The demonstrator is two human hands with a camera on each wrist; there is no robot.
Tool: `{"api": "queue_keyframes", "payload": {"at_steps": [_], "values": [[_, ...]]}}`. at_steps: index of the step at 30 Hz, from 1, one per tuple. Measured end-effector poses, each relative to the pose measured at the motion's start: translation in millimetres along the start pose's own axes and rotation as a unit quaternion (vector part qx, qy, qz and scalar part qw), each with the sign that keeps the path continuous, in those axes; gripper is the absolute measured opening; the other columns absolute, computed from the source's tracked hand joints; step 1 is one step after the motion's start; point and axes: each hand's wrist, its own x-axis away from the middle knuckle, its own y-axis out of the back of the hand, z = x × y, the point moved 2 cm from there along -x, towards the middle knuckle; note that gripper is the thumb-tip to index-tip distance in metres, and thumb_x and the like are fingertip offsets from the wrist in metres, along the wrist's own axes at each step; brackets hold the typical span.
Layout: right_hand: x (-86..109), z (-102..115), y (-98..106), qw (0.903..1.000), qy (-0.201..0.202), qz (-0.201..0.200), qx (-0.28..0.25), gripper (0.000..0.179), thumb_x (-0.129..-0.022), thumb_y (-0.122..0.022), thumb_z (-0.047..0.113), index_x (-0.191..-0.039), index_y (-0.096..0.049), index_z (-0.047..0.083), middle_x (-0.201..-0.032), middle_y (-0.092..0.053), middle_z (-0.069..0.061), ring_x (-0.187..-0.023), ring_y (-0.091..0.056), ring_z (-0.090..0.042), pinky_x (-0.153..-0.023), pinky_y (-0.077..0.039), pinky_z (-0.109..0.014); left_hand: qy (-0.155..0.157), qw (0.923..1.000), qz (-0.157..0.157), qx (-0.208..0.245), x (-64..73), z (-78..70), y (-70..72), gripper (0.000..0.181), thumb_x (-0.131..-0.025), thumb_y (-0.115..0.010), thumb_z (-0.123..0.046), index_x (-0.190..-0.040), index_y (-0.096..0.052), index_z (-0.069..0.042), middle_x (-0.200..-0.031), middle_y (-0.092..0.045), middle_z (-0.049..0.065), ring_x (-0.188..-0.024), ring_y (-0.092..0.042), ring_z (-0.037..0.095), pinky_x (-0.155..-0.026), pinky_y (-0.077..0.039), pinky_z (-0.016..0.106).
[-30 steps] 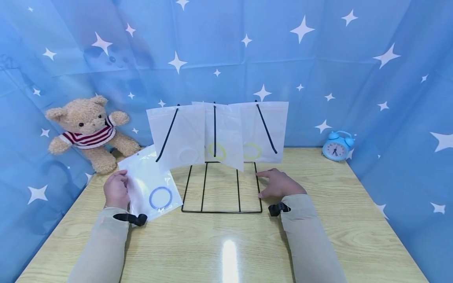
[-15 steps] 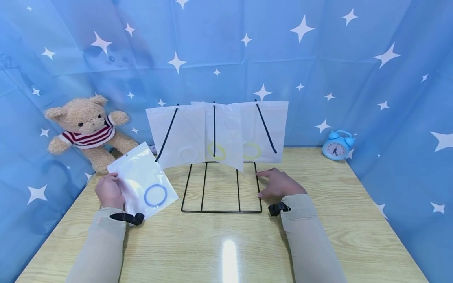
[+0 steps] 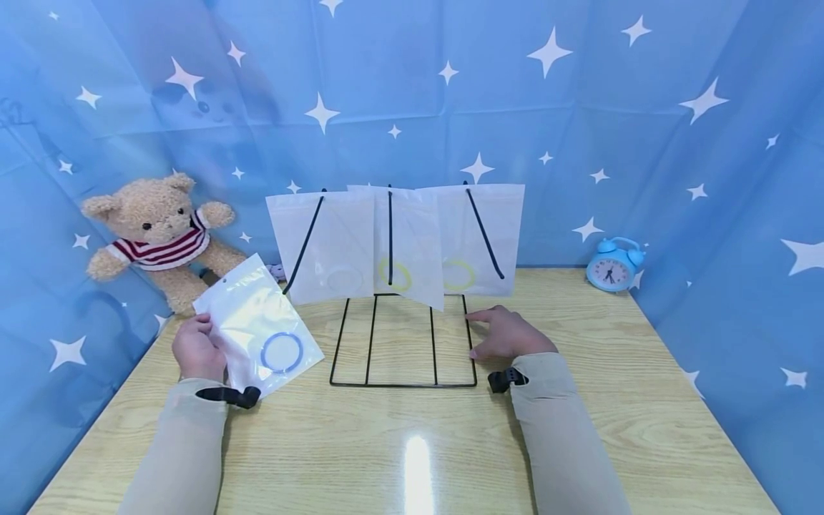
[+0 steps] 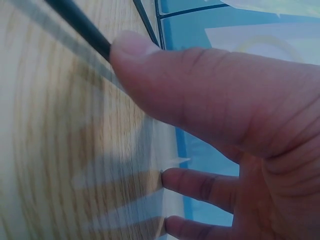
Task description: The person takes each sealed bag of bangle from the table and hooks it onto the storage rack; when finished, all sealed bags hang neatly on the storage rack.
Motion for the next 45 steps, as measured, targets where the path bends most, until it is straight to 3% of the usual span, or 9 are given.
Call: {"api": "queue_keyframes", "payload": {"at_steps": [3,8,12,16,24,28,36,41,45], "values": [[-1.4,-1,0,1.0,-0.002,0.001,-0.004,0.083,-0.087,-0.087,0.029,-0.158,-0.049,0.01,-0.16,-0.04,-0.029,-0.149,-0.036,-0.051,-0.112,-0.044,-0.063,0.014,0.9987,0.019,0.045,-0.7,0.6,-1.2,0.042,-0.089,-0.036,0.013,-0.072,-0.065,-0.012,-0.083,-0.061,-0.005,-0.1,-0.054,0.015,-0.09,-0.044,0.022],[-2.3,-1,1,1.0,-0.003,0.002,-0.009,0.083,-0.087,-0.087,0.029,-0.159,-0.048,0.01,-0.161,-0.04,-0.028,-0.149,-0.035,-0.051,-0.112,-0.044,-0.063,0.071,0.989,0.058,0.116,2.3,0.0,-3.4,0.036,-0.088,-0.035,0.014,-0.077,-0.061,-0.008,-0.097,-0.057,0.001,-0.105,-0.052,0.017,-0.091,-0.045,0.025],[-1.6,-1,1,1.0,-0.003,0.001,-0.007,0.083,-0.087,-0.087,0.029,-0.158,-0.049,0.01,-0.161,-0.039,-0.029,-0.149,-0.035,-0.051,-0.111,-0.044,-0.062,0.097,0.9794,0.1,0.146,6.3,0.4,-5.8,0.031,-0.082,-0.039,0.018,-0.077,-0.057,-0.007,-0.086,-0.053,0.001,-0.092,-0.053,0.016,-0.084,-0.048,0.024],[-0.5,-1,1,0.9999,-0.005,0.001,-0.009,0.082,-0.088,-0.087,0.029,-0.158,-0.049,0.011,-0.161,-0.038,-0.03,-0.149,-0.034,-0.052,-0.112,-0.044,-0.063,0.098,0.9739,0.138,0.151,11.4,1.0,-8.8,0.03,-0.077,-0.04,0.018,-0.074,-0.056,-0.007,-0.075,-0.054,0.001,-0.077,-0.054,0.014,-0.076,-0.048,0.023],[-0.4,0,2,1.0,0.004,0.0,-0.003,0.082,-0.088,-0.086,0.029,-0.158,-0.049,0.009,-0.161,-0.041,-0.027,-0.149,-0.036,-0.051,-0.11,-0.046,-0.062,0.075,0.9616,0.231,0.127,17.3,3.2,-16.0,0.048,-0.091,-0.022,0.018,-0.076,-0.06,-0.009,-0.074,-0.057,-0.001,-0.07,-0.055,0.011,-0.069,-0.048,0.02],[1.3,1,2,1.0,-0.002,-0.002,-0.003,0.081,-0.089,-0.086,0.03,-0.158,-0.049,0.011,-0.161,-0.039,-0.029,-0.149,-0.035,-0.051,-0.111,-0.045,-0.063,0.053,0.9464,0.301,0.106,21.3,3.8,-18.5,0.054,-0.092,-0.019,0.02,-0.078,-0.062,-0.011,-0.076,-0.059,-0.003,-0.07,-0.057,0.008,-0.068,-0.048,0.018],[4.8,4,2,1.0,0.002,-0.005,0.007,0.08,-0.089,-0.086,0.033,-0.158,-0.05,0.011,-0.159,-0.038,-0.031,-0.146,-0.037,-0.053,-0.108,-0.046,-0.062,0.031,0.9025,0.419,0.095,29.9,7.0,-24.9,0.061,-0.091,-0.019,0.025,-0.087,-0.07,-0.009,-0.086,-0.064,-0.004,-0.068,-0.059,0.005,-0.063,-0.049,0.014],[4.3,5,1,1.0,0.0,-0.004,0.003,0.08,-0.089,-0.086,0.034,-0.158,-0.05,0.012,-0.159,-0.038,-0.031,-0.146,-0.037,-0.053,-0.108,-0.046,-0.062,0.037,0.8766,0.469,0.099,35.8,10.6,-30.6,0.061,-0.094,-0.02,0.026,-0.095,-0.072,-0.007,-0.087,-0.063,-0.003,-0.072,-0.062,0.004,-0.069,-0.054,0.014],[3.2,4,1,1.0,-0.007,-0.005,-0.003,0.079,-0.09,-0.085,0.032,-0.158,-0.05,0.013,-0.16,-0.037,-0.031,-0.148,-0.035,-0.052,-0.11,-0.045,-0.063,0.038,0.8691,0.487,0.076,39.8,13.9,-33.7,0.062,-0.094,-0.023,0.026,-0.1,-0.073,-0.01,-0.087,-0.06,-0.004,-0.077,-0.063,0.003,-0.074,-0.056,0.013]]}}
